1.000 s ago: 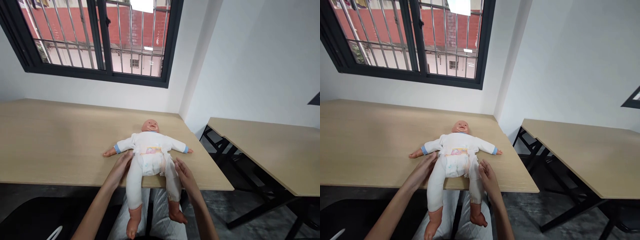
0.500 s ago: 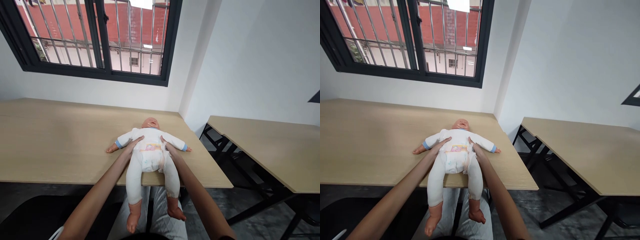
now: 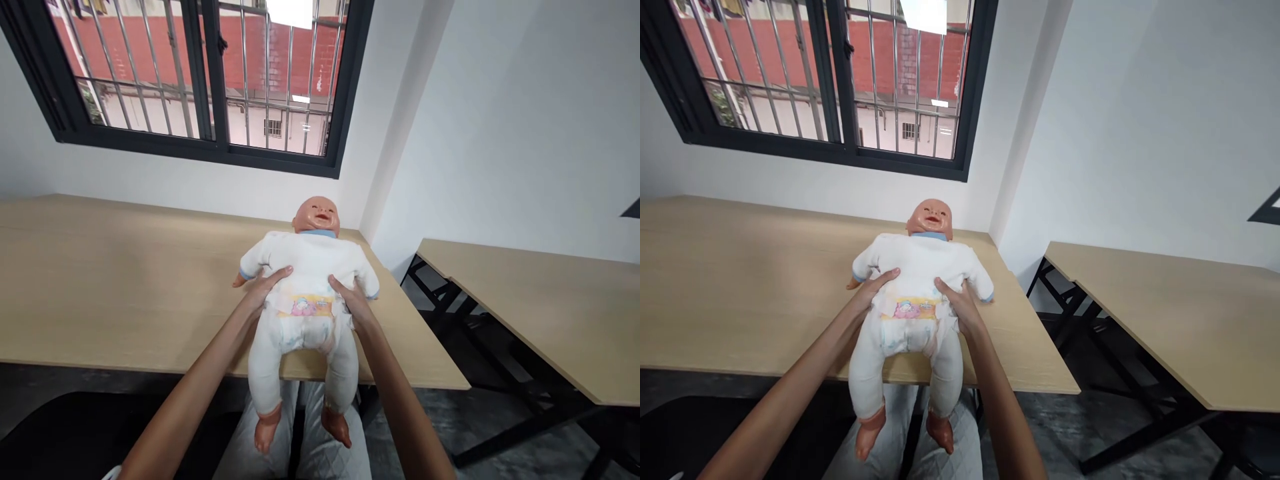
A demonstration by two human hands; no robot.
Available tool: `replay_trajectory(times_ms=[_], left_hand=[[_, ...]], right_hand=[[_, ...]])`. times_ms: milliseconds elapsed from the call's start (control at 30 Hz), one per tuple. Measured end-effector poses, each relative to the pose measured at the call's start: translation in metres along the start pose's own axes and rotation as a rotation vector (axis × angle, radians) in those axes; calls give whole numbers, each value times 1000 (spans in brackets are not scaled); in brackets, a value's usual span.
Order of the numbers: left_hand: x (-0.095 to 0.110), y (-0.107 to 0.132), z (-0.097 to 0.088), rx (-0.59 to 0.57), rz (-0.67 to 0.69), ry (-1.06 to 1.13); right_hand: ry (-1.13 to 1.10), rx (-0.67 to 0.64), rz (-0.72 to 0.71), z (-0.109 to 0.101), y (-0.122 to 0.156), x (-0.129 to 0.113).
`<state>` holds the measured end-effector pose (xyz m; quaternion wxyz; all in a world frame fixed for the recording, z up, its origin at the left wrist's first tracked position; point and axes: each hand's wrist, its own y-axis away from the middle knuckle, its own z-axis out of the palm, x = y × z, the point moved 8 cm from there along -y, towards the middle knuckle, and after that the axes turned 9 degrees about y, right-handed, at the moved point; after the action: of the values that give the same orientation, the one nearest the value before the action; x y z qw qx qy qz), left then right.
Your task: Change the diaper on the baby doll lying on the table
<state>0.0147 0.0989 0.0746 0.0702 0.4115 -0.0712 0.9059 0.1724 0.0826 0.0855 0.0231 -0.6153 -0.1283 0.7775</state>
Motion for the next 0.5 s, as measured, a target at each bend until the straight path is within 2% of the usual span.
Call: replay_trajectory(times_ms=[133,233,400,500], left_hand=[[16,20,11,-1,80,-24],[24,39,17,-24,149,-107],[19,72,33,-132,104,-330],[17,93,47,-217,117,-442]], right_hand=[[28,69,-23,-10,20,-15],[39,146,-7,-23,39,-17],[144,356,83,-43,83,-9],[241,422,131,-56,117,0]])
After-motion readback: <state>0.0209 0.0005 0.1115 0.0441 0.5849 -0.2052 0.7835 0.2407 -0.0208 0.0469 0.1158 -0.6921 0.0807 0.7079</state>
